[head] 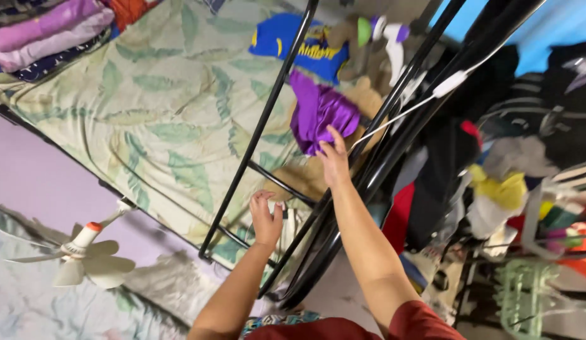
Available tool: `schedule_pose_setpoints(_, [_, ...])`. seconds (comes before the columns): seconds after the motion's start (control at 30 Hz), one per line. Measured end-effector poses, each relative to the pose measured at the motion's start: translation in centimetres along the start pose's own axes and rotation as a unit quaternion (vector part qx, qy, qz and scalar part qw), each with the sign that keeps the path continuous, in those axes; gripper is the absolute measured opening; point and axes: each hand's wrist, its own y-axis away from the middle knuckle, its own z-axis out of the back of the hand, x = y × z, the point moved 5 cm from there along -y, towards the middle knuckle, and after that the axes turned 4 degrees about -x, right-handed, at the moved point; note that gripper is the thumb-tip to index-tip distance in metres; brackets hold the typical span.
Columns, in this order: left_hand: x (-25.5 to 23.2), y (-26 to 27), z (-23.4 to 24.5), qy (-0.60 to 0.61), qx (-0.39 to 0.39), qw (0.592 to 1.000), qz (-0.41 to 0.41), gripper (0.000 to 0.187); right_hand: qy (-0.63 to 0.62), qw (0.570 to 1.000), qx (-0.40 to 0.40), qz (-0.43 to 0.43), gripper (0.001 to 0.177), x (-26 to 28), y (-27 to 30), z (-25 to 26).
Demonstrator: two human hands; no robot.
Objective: Smoothing bed sheets, folding a blanket, and organizing items near a bunk bed.
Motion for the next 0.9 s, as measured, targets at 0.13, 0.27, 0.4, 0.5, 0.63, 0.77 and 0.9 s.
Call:
schedule_pose_setpoints(0.13, [-1.4, -3.2, -0.7, 0.013, 0.028, 1.0, -0.003, 0.031, 0.07, 0.997, 0.007, -0.028, 0.057, 2.1, -1.3, -1.1])
schedule_pose_setpoints(0.27, [-5.1, -7.3, -0.9, 0.005, 0.06, 0.997, -0.048, 0.042, 0.197, 0.972, 0.07, 0.109, 0.052, 12.4, 1.8, -7.0])
schedule_pose_setpoints(0.4, [-8.2, -13.1, -2.7, 0.01, 0.061, 0.989, -0.134, 0.086, 0.317, 0.892, 0.184, 0.264, 0.055, 23.0, 7.4, -14.0])
schedule_pose_setpoints(0.5, [-16.1, -18.5, -0.4, 0.085, 0.008, 0.983, -0.163, 0.117, 0.26, 0.886, 0.282, 0.261, 0.054, 27.6, 9.9, -17.5])
schedule_pose_setpoints(0.63, [-14.7, -22.9, -3.5, 0.178, 0.051, 0.977, -0.106, 0.1, 0.231, 0.87, 0.323, 0.293, 0.05, 32.3, 11.4, -19.9])
schedule_pose_setpoints(0.77, [-15.9, -25.3, -1.3, 0.371, 0.233, 0.897, 0.056, 0.041, 0.239, 0.856, 0.271, 0.371, 0.054, 35.4, 9.8, -18.7])
schedule_pose_setpoints(0.9, [-14.0, -27.3, 2.5, 0.326, 0.286, 0.901, 0.021, 0.008, 0.378, 0.813, 0.113, 0.427, 0.038, 34.7, 7.6, -15.3])
